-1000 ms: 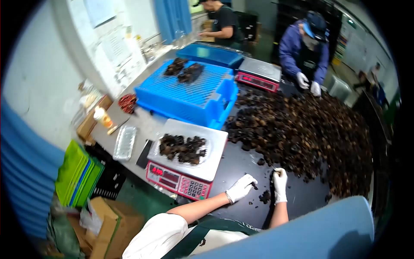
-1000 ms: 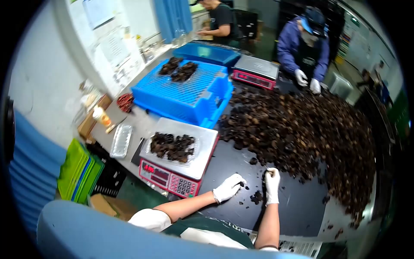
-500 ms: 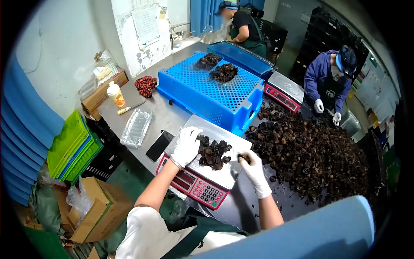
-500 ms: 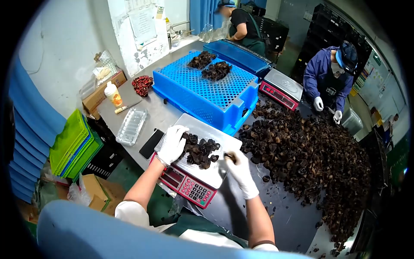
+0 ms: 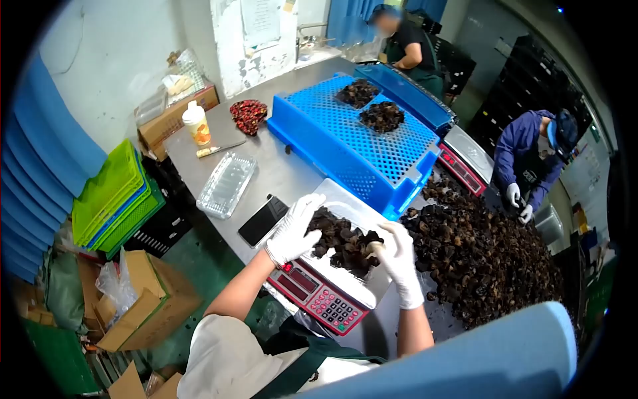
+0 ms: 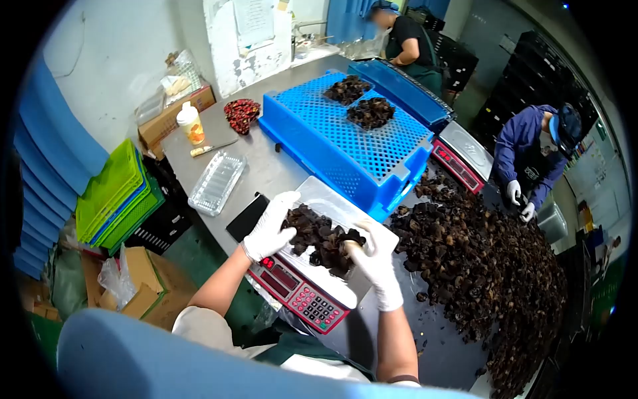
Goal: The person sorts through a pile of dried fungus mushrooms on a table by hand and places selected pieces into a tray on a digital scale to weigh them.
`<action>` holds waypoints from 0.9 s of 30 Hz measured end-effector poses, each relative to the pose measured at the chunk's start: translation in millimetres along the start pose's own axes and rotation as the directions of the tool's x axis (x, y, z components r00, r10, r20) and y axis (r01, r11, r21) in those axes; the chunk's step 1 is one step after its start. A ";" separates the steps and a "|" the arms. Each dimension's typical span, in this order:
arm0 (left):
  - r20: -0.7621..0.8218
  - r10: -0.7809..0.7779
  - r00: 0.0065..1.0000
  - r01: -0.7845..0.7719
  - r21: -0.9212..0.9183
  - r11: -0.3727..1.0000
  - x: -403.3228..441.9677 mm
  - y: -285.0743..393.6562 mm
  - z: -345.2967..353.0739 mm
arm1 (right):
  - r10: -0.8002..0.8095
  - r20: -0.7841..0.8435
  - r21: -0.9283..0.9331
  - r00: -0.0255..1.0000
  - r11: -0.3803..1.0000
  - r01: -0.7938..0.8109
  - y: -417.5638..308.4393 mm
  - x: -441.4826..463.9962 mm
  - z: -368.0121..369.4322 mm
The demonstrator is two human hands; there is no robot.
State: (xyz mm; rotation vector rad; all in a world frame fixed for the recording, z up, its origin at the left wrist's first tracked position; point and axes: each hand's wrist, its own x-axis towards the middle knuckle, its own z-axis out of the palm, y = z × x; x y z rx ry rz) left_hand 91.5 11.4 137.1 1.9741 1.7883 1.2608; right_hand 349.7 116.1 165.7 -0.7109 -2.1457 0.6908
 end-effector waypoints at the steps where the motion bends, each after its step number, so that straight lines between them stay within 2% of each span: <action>1: -0.056 0.014 0.998 -0.014 -0.002 1.000 -1.5 -5.0 -7.3 | 0.067 -0.045 -0.031 0.997 0.997 -0.069 12.9 -9.1 -8.6; 2: -0.094 -0.021 0.995 0.019 -0.028 0.999 -2.7 -12.4 -13.3 | 0.179 -0.031 0.127 0.983 0.977 -0.174 11.4 -13.8 -21.2; 3: -0.129 -0.054 0.990 0.047 -0.056 0.997 -3.5 -20.5 -17.9 | 0.307 -0.029 0.201 0.951 0.934 -0.295 24.1 -26.2 -27.1; 4: -0.156 -0.138 0.978 0.116 -0.140 0.983 -5.2 -26.4 -20.7 | 0.390 -0.031 0.235 0.920 0.898 -0.373 26.6 -34.9 -34.1; 5: -0.182 -0.184 0.966 0.165 -0.117 0.979 -5.1 -32.2 -23.3 | 0.429 -0.025 0.211 0.903 0.885 -0.415 31.2 -45.0 -40.4; 9: -0.201 -0.201 0.959 0.196 -0.043 0.980 -11.8 -50.0 -26.2 | 0.611 0.064 0.295 0.789 0.743 -0.600 40.7 -79.2 -43.0; 11: 0.017 -0.372 0.928 0.372 -0.025 0.928 -12.5 -39.3 -32.2 | 0.643 0.122 0.311 0.756 0.699 -0.644 44.0 -92.0 -36.1; 12: -0.010 -0.298 0.955 0.298 0.024 0.954 -17.1 -41.6 -28.3 | 0.649 0.155 0.334 0.745 0.675 -0.658 38.4 -94.2 -32.4; 13: -0.004 -0.293 0.956 0.293 0.023 0.956 -20.6 -43.6 -25.5 | 0.619 0.173 0.348 0.766 0.689 -0.636 34.6 -96.0 -27.8; 17: 0.047 -0.286 0.957 0.285 0.030 0.958 -26.8 -45.3 -20.8 | 0.646 0.236 0.252 0.726 0.681 -0.688 20.9 -93.5 -18.6; 19: 0.055 -0.235 0.970 0.227 0.127 0.966 -28.6 -50.3 -17.3 | 0.644 0.261 0.228 0.719 0.683 -0.694 18.3 -90.8 -15.2; 21: 0.051 -0.238 0.970 0.230 0.120 0.966 -27.9 -51.1 -16.4 | 0.655 0.275 0.213 0.704 0.673 -0.708 13.8 -84.9 -11.3; 23: 0.076 -0.323 0.943 0.317 0.085 0.945 -26.2 -50.6 -18.7 | 0.692 0.307 0.167 0.654 0.637 -0.753 10.0 -79.6 -8.1; 27: 0.076 -0.318 0.945 0.313 0.068 0.947 -26.8 -56.8 -16.5 | 0.725 0.332 0.154 0.603 0.589 -0.793 5.4 -71.4 -5.6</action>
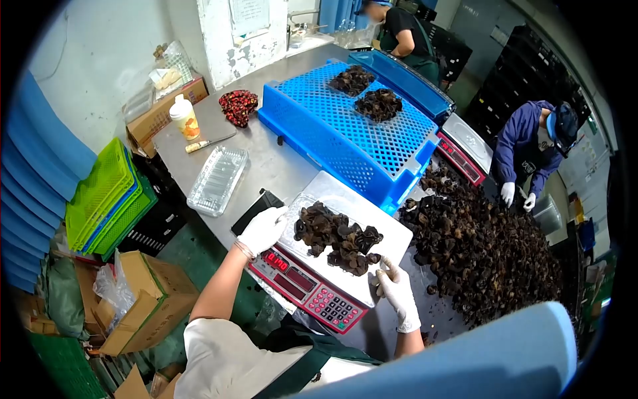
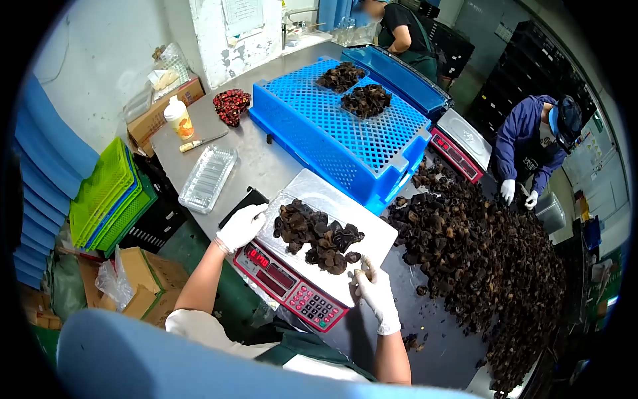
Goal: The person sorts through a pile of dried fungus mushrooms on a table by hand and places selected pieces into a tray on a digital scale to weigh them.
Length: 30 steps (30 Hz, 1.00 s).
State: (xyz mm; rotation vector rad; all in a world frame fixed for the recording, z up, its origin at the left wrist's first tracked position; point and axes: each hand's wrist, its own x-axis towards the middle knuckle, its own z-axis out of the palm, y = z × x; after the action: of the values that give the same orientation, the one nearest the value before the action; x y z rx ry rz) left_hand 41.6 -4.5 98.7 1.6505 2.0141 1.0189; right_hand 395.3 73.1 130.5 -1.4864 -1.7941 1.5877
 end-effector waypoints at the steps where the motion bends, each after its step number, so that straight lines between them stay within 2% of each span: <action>1: 0.015 -0.049 0.999 0.050 -0.056 0.997 -0.1 3.8 -0.3 | 0.000 -0.002 -0.001 1.000 1.000 0.000 -1.3 0.4 0.4; 3: 0.045 -0.112 0.993 0.118 -0.171 0.978 1.6 0.7 5.3 | 0.029 -0.006 0.026 1.000 0.999 -0.028 -3.9 1.1 1.1; 7: 0.102 -0.162 0.981 0.188 -0.341 0.921 13.9 2.9 14.3 | -0.081 -0.066 0.129 0.995 0.988 0.089 15.2 12.1 -0.8; 8: 0.171 -0.232 0.958 0.283 -0.410 0.867 18.8 12.0 10.9 | -0.115 -0.095 0.090 0.989 0.988 0.124 17.0 16.7 -5.1; 10: 0.149 -0.184 0.971 0.234 -0.469 0.852 35.9 20.9 11.7 | -0.129 -0.141 0.123 0.982 0.981 0.146 9.8 28.0 -17.0; 11: 0.164 -0.175 0.971 0.238 -0.552 0.799 45.4 27.8 10.1 | -0.154 -0.161 0.165 0.975 0.970 0.180 -6.4 31.9 -23.7; 12: 0.179 -0.166 0.970 0.243 -0.629 0.738 54.7 34.6 8.6 | -0.245 -0.179 0.225 0.953 0.933 0.282 -25.4 35.1 -29.9; 14: 0.189 -0.165 0.968 0.249 -0.633 0.733 79.2 42.4 15.1 | -0.235 -0.232 0.198 0.944 0.938 0.283 -27.7 64.6 -50.8; 16: 0.098 -0.196 0.976 0.207 -0.713 0.670 111.1 33.1 37.8 | -0.255 -0.203 0.258 0.946 0.917 0.302 -41.8 86.9 -70.1; 17: 0.085 -0.184 0.979 0.185 -0.747 0.639 124.0 29.6 46.3 | -0.240 -0.208 0.291 0.948 0.910 0.294 -48.3 100.2 -77.6; 19: 0.008 -0.176 0.984 0.127 -0.725 0.677 148.7 23.3 67.2 | -0.199 -0.276 0.316 0.940 0.905 0.285 -57.6 124.0 -88.3; 22: -0.047 -0.155 0.987 0.072 -0.730 0.679 169.9 28.1 84.8 | -0.104 -0.271 0.431 0.957 0.876 0.217 -62.1 143.9 -103.1; 25: 0.050 -0.272 0.961 0.179 -0.862 0.474 185.5 43.5 97.7 | -0.051 -0.353 0.591 0.934 0.762 0.265 -34.0 167.2 -106.8; 28: 0.172 -0.333 0.927 0.270 -0.922 0.277 200.9 66.5 110.8 | -0.105 -0.309 0.618 0.945 0.733 0.283 -6.5 155.3 -103.9; 30: 0.290 -0.313 0.904 0.353 -0.920 0.168 213.2 81.1 118.5 | -0.125 -0.263 0.628 0.957 0.730 0.268 15.2 142.2 -100.6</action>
State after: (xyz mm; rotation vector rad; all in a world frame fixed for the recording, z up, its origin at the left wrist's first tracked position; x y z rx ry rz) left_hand 120.5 239.8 112.2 0.4478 1.0502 1.5418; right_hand 423.2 242.5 97.0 -1.0234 -1.0467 1.6404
